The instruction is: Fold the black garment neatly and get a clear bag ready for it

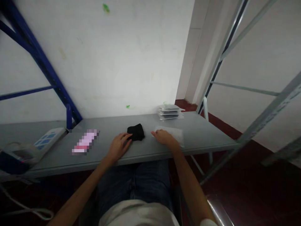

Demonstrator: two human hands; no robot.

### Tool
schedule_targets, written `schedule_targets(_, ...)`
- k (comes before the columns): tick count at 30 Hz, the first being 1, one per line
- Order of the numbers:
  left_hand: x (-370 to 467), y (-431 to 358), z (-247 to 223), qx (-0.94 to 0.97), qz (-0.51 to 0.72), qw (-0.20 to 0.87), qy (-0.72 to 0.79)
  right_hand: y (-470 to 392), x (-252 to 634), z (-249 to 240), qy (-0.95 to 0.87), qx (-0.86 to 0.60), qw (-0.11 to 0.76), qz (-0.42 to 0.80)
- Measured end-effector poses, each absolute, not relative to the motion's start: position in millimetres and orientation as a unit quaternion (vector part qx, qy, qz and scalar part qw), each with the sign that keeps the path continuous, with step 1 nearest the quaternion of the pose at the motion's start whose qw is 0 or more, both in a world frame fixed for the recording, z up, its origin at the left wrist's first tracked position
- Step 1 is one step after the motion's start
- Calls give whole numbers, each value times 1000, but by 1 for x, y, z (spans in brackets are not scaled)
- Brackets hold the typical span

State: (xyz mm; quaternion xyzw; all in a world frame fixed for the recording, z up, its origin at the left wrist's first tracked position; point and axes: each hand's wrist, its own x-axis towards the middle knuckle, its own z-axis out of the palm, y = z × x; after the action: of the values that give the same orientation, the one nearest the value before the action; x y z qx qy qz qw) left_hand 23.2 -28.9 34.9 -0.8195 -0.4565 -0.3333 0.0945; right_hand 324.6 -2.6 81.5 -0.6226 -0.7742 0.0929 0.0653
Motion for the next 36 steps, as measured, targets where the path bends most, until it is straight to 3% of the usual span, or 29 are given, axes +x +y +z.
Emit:
schedule_targets(9, 21, -26, 29, -790, -319, 75, -519, 0, 404, 84, -657, -752, 25, 38)
schedule_targets(13, 19, -23, 27, -828, -304, 47, -469, -13, 372, 86, -669, -733, 113, -44)
schedule_targets(21, 20, -22, 31, -856, -281, -1, -434, -22, 280, 74, -767, -608, 204, 36)
schedule_targets(28, 21, -21, 28, -852, -292, 14, -435, -22, 279, 68, -796, -576, 177, 56)
schedule_targets(36, 20, -20, 24, -842, -303, 28, -446, -27, 310, 92, -738, -664, 116, 25)
